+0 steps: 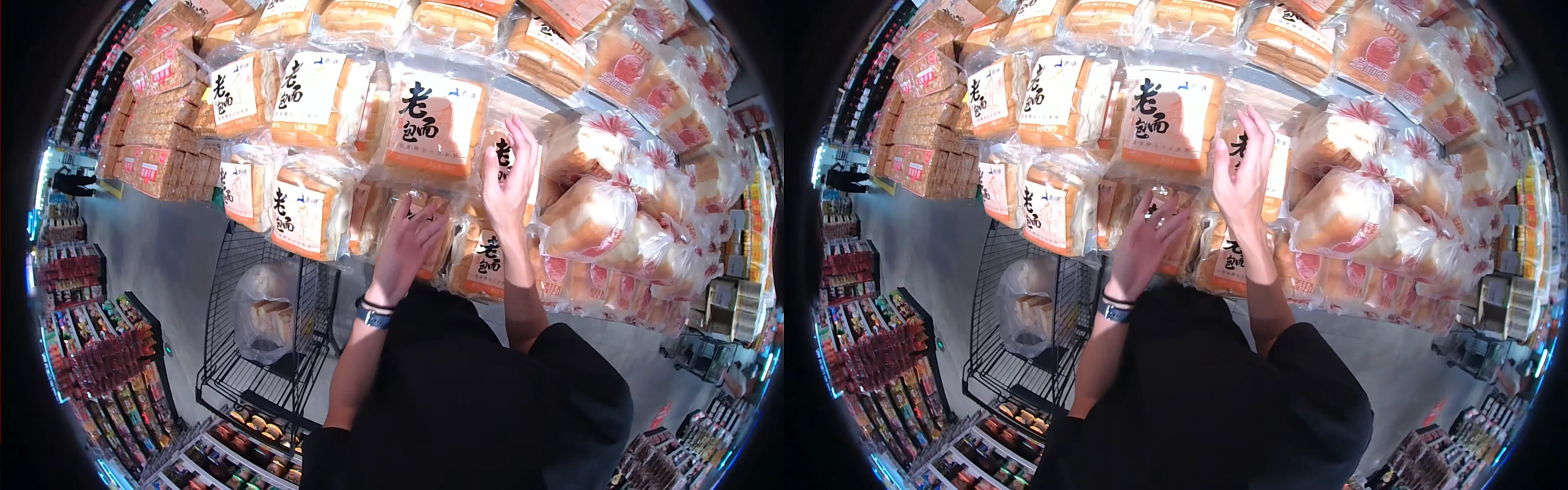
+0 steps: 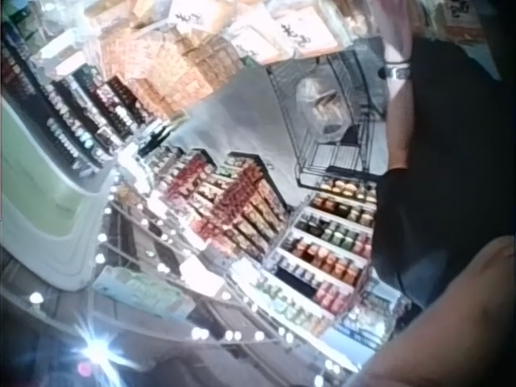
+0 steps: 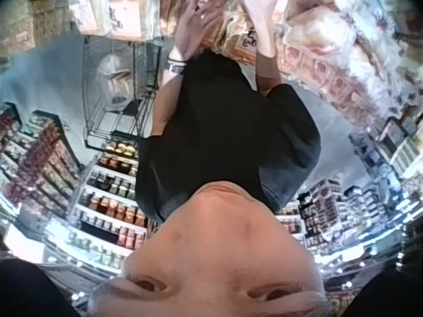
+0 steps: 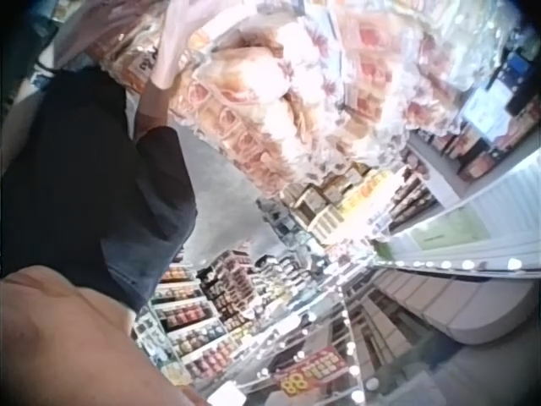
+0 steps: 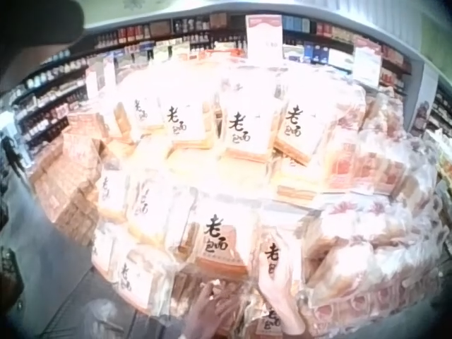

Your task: Selecting bags of bread from a supermarket shelf and placing them into a shopping cart.

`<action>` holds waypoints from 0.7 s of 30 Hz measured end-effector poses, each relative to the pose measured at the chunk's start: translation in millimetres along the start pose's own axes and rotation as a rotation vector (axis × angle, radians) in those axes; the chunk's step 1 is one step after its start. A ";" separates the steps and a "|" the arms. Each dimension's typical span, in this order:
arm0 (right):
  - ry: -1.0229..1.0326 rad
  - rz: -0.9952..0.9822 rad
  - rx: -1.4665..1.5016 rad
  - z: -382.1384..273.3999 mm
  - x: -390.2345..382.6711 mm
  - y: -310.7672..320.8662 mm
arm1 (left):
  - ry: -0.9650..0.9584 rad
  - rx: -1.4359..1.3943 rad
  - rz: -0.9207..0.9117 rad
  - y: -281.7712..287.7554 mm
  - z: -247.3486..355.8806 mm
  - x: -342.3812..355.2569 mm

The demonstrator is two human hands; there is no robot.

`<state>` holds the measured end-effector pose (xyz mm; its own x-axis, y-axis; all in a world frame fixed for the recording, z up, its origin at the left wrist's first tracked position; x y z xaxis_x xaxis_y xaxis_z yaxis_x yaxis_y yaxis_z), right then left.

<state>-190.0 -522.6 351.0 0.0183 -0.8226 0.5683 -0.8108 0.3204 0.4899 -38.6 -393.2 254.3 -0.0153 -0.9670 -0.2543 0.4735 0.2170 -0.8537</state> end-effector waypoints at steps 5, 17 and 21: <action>0.142 0.064 0.073 -32.2 -18.9 3.8 | 0.054 0.079 -0.016 29.0 33.1 -64.9; 0.405 -0.432 0.470 -192.0 -144.0 -88.1 | -0.416 -0.236 0.137 201.5 145.5 -225.1; 0.229 -0.816 0.443 -264.1 -214.0 -148.3 | -0.495 -0.119 0.289 273.1 182.2 -290.7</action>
<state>80.8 -270.0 331.4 0.7521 -0.5864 0.3008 -0.6440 -0.5569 0.5246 255.6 -77.1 177.9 0.5265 -0.8073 -0.2665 0.2946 0.4673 -0.8335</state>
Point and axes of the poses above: each hand's wrist, its own x-axis towards the middle knuckle, its own y-axis out of the back of the hand, z = x × y, the point moved 6 cm from there along x, towards the middle knuckle, and after that the axes turned 9 degrees about -x, right-handed, at the moved point
